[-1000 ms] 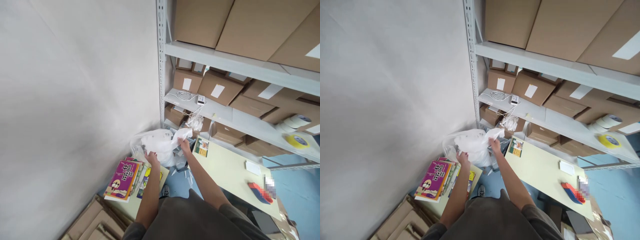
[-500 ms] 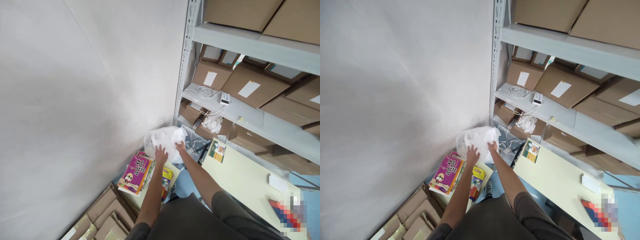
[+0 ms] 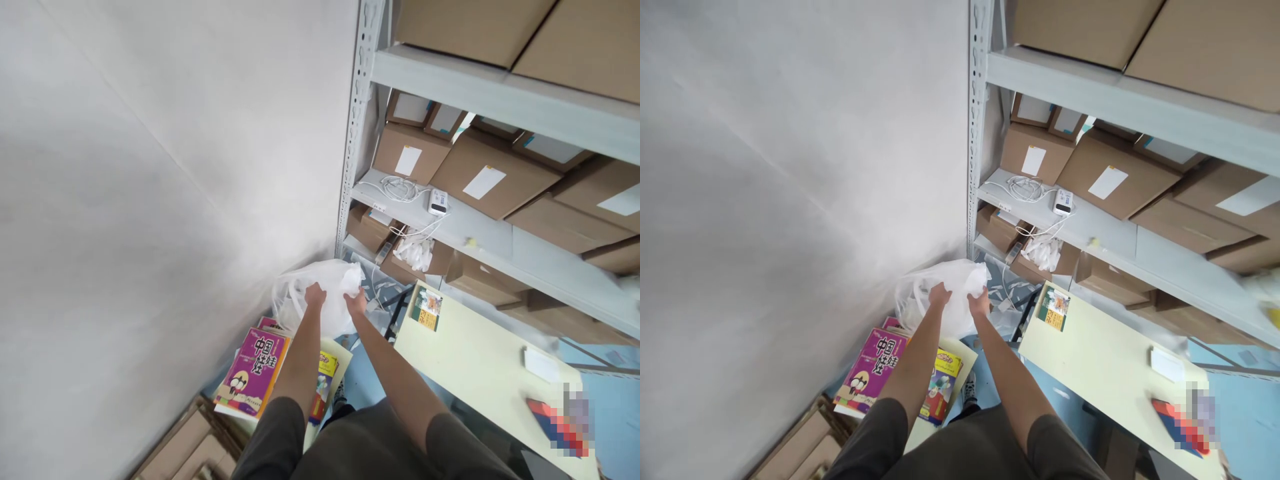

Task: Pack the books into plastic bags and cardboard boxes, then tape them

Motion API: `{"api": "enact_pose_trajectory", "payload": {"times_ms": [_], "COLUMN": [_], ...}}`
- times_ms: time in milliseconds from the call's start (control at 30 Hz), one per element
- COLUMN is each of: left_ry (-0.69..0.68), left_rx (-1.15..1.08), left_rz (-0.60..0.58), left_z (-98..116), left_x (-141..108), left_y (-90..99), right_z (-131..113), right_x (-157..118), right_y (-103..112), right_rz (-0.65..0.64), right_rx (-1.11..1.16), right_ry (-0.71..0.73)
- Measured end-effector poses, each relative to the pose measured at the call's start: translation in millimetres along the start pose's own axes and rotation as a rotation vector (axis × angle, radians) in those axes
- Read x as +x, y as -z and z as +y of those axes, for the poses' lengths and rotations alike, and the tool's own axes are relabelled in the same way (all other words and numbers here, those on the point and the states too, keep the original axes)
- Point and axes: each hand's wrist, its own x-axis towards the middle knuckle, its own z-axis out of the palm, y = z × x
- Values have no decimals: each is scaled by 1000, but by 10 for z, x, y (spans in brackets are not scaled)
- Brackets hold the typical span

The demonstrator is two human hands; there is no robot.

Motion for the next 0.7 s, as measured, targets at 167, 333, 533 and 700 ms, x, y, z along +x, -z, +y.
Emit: {"api": "enact_pose_trajectory", "payload": {"times_ms": [167, 333, 533, 700], "left_ry": [-56, -233, -215, -181], "left_rx": [20, -208, -550, -649], "left_rz": [28, 140, 103, 41], "left_z": [-48, 0, 137, 85], "left_x": [-63, -350, -788, -1010], "left_y": [107, 444, 762, 921], "right_z": [-194, -477, -858, -1083], "right_x": [-95, -165, -288, -359], "right_y": [196, 119, -398, -502], "right_rz": [159, -140, -453, -464], "right_rx": [-181, -54, 192, 262], "right_ry": [99, 161, -17, 60]}}
